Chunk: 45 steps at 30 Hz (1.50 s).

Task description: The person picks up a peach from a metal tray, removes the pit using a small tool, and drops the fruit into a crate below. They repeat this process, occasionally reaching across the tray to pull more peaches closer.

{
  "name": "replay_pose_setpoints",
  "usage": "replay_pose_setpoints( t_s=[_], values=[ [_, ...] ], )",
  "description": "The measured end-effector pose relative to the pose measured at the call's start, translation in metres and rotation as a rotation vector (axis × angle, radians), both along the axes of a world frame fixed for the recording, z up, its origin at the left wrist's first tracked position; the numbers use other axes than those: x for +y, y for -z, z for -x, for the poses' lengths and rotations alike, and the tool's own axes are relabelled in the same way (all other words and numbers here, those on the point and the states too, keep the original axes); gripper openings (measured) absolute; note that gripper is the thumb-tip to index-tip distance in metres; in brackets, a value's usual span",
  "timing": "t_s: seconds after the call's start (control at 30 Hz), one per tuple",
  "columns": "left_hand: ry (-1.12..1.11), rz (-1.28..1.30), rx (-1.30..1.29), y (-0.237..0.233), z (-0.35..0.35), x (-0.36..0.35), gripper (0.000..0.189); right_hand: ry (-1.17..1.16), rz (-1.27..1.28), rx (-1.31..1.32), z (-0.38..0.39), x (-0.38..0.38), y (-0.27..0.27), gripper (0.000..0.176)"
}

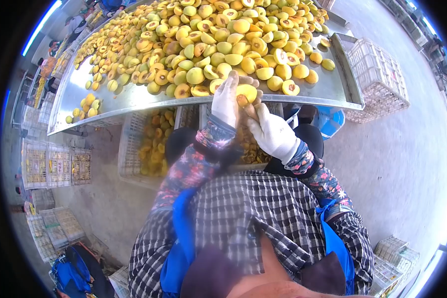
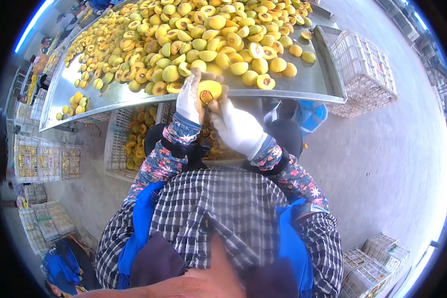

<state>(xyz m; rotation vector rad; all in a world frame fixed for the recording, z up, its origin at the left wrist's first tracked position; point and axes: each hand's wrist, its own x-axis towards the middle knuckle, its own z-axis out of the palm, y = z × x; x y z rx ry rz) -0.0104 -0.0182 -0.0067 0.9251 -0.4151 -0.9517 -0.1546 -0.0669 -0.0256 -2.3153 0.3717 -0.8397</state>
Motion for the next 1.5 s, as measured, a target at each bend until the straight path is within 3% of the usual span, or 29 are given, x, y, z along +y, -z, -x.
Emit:
replay_pose_setpoints(
  t_s=[0.1, 0.2, 0.37, 0.47, 0.57, 0.6, 0.73, 0.83, 1.0, 1.1, 1.13, 1.23, 1.3, 1.33, 1.4, 1.5],
  values=[
    [-0.072, 0.119, 0.014, 0.002, 0.007, -0.001, 0.05, -0.133, -0.518, 0.069, 0.0, 0.005, -0.014, 0.025],
    [-0.148, 0.162, 0.12, 0.0, 0.018, -0.006, 0.051, -0.074, -0.16, -0.074, -0.002, 0.005, 0.002, 0.025],
    [-0.118, 0.21, 0.22, 0.005, 0.024, -0.006, 0.051, 0.043, -0.137, -0.042, 0.0, 0.007, 0.005, 0.027],
    [-0.162, 0.149, 0.219, 0.003, 0.024, -0.005, 0.05, -0.035, -0.148, 0.048, 0.003, 0.0, 0.002, 0.028],
    [-0.054, 0.054, 0.112, 0.002, 0.018, 0.002, 0.05, -0.095, -0.097, 0.086, 0.008, -0.007, 0.007, 0.03],
    [-0.023, 0.026, 0.076, 0.0, 0.016, 0.004, 0.05, -0.121, -0.18, 0.214, 0.011, -0.01, 0.005, 0.035],
    [0.094, -0.046, 0.071, -0.001, 0.007, 0.004, 0.051, -0.292, -0.279, -0.119, 0.005, -0.01, 0.006, 0.04],
    [0.092, -0.061, 0.123, 0.001, 0.008, 0.001, 0.051, -0.465, -1.345, 0.154, 0.018, -0.001, -0.019, 0.036],
    [0.095, -0.063, 0.299, -0.004, 0.014, -0.003, 0.052, -0.627, -1.9, 0.012, 0.02, -0.007, -0.011, 0.032],
    [0.101, -0.064, 0.367, 0.003, 0.013, -0.006, 0.052, -0.706, -1.967, 0.045, 0.028, -0.012, -0.004, 0.033],
    [0.081, -0.08, 0.364, 0.004, 0.011, -0.006, 0.052, -0.638, -1.957, 0.026, 0.028, -0.006, -0.007, 0.03],
    [-0.016, -0.098, 0.211, 0.02, -0.003, -0.003, 0.05, -0.563, -1.524, 0.345, 0.037, -0.003, 0.002, 0.033],
    [-0.042, -0.1, 0.098, 0.031, -0.011, 0.005, 0.05, -0.399, -1.241, 0.316, 0.039, -0.001, 0.014, 0.028],
    [-0.01, -0.085, 0.158, 0.035, -0.013, 0.007, 0.052, -0.344, -1.154, 0.249, 0.035, -0.001, 0.024, 0.026],
    [-0.007, -0.075, 0.136, 0.049, -0.014, 0.009, 0.053, -0.233, -1.006, 0.25, 0.034, -0.007, 0.036, 0.031],
    [0.025, -0.057, 0.171, 0.05, -0.009, 0.011, 0.051, -0.174, -0.874, 0.333, 0.021, -0.008, 0.007, 0.036]
  ],
)
